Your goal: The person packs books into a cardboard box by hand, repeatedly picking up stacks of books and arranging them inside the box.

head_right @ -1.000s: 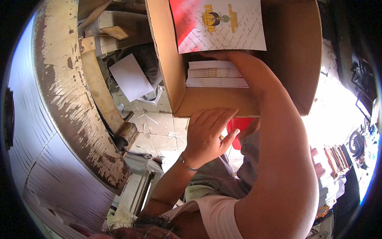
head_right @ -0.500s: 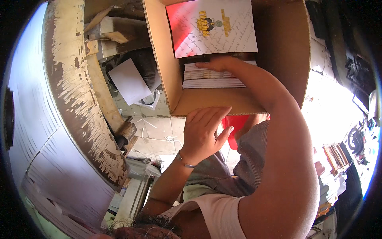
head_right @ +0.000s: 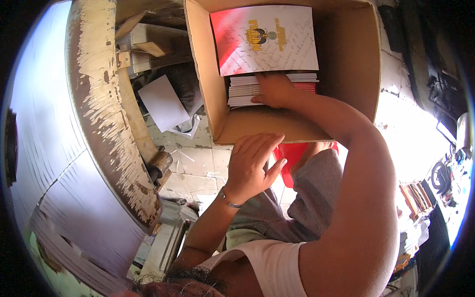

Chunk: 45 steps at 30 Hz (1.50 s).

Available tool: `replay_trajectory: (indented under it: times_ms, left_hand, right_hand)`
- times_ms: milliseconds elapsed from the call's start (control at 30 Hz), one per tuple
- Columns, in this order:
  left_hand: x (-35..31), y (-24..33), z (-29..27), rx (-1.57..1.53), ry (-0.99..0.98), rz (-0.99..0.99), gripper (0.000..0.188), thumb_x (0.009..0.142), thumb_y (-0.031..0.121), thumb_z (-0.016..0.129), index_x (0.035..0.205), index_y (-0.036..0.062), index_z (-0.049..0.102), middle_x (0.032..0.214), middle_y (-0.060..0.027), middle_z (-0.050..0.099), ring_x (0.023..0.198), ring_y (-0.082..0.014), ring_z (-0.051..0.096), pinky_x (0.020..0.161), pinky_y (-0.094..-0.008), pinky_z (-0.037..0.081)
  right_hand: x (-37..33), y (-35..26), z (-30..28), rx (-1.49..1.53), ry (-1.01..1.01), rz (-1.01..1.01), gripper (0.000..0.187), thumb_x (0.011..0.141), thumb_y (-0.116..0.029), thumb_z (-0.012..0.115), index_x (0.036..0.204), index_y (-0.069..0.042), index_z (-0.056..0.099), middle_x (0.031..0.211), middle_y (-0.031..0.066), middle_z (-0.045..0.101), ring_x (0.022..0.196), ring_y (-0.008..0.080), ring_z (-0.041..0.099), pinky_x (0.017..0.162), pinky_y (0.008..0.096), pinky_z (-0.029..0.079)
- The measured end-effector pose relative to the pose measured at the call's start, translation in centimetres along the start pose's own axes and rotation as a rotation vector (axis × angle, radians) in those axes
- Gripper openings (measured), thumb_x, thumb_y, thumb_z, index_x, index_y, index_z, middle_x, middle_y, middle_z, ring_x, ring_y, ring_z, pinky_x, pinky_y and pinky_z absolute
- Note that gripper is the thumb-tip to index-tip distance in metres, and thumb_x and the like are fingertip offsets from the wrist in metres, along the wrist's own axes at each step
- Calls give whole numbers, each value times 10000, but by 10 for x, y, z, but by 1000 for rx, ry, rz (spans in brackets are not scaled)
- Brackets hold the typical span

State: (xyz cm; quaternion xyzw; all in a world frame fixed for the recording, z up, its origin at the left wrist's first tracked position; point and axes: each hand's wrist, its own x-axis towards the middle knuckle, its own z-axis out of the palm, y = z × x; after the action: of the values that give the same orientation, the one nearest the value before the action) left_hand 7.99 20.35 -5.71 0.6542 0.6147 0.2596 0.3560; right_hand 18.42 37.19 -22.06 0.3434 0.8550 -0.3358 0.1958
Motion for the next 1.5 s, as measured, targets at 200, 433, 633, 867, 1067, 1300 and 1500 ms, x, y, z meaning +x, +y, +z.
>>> replay_trajectory:
  times_ms: [200,433,633,867,1067,1300,1500]
  left_hand:
    - [-16,-6,-3,-44,21,75,503,865,219,750,1318,45,619,1301,-148,650,1263,-346,577,1103,-503,402]
    - [-62,6,-19,-98,146,41,493,851,154,774,1302,20,626,1319,-165,635,1262,-370,583,1101,-500,424]
    - [-125,7,-31,-115,91,-117,485,836,148,779,1281,20,635,1268,-173,652,1174,-358,630,1011,-438,502]
    - [-202,-5,-33,-117,-146,-297,498,875,204,778,1329,70,622,1283,-173,655,1184,-347,630,1009,-422,504]
    - [-280,-13,-41,-121,-211,-509,563,911,340,731,1385,79,573,1299,-176,639,1196,-348,620,1033,-419,490]
    - [-334,-22,-80,-164,61,-587,484,913,324,718,1329,91,636,1298,-157,656,1231,-312,612,1064,-408,470]
    - [-350,-46,-132,-240,514,-614,402,923,138,719,1316,103,639,1203,-78,705,1061,-164,665,896,-312,526]
  right_hand:
    - [-19,-12,3,-1,44,-36,964,831,-420,778,1533,30,295,1519,308,365,1378,470,410,1150,514,365]
    - [-31,-9,14,-182,34,-77,1053,810,-368,805,1580,13,197,1590,313,263,1470,474,293,1217,563,255]
    - [-32,5,-5,-101,-14,-175,1032,836,-304,783,1607,-43,149,1622,260,256,1490,423,296,1220,547,259]
    - [-68,-2,-56,109,-2,28,827,883,-308,741,1563,-89,324,1466,263,509,1323,427,523,1118,459,418]
    - [-170,-24,-81,310,473,-45,740,838,-216,777,1489,-68,457,1279,251,638,1169,424,623,996,460,501]
    - [-280,-86,-101,570,540,95,738,868,-173,785,1520,-86,451,1415,202,583,1237,328,614,1024,424,513]
    - [-332,-183,-139,902,569,-34,677,926,-126,723,1534,-70,430,1466,218,526,1302,303,555,1092,405,449]
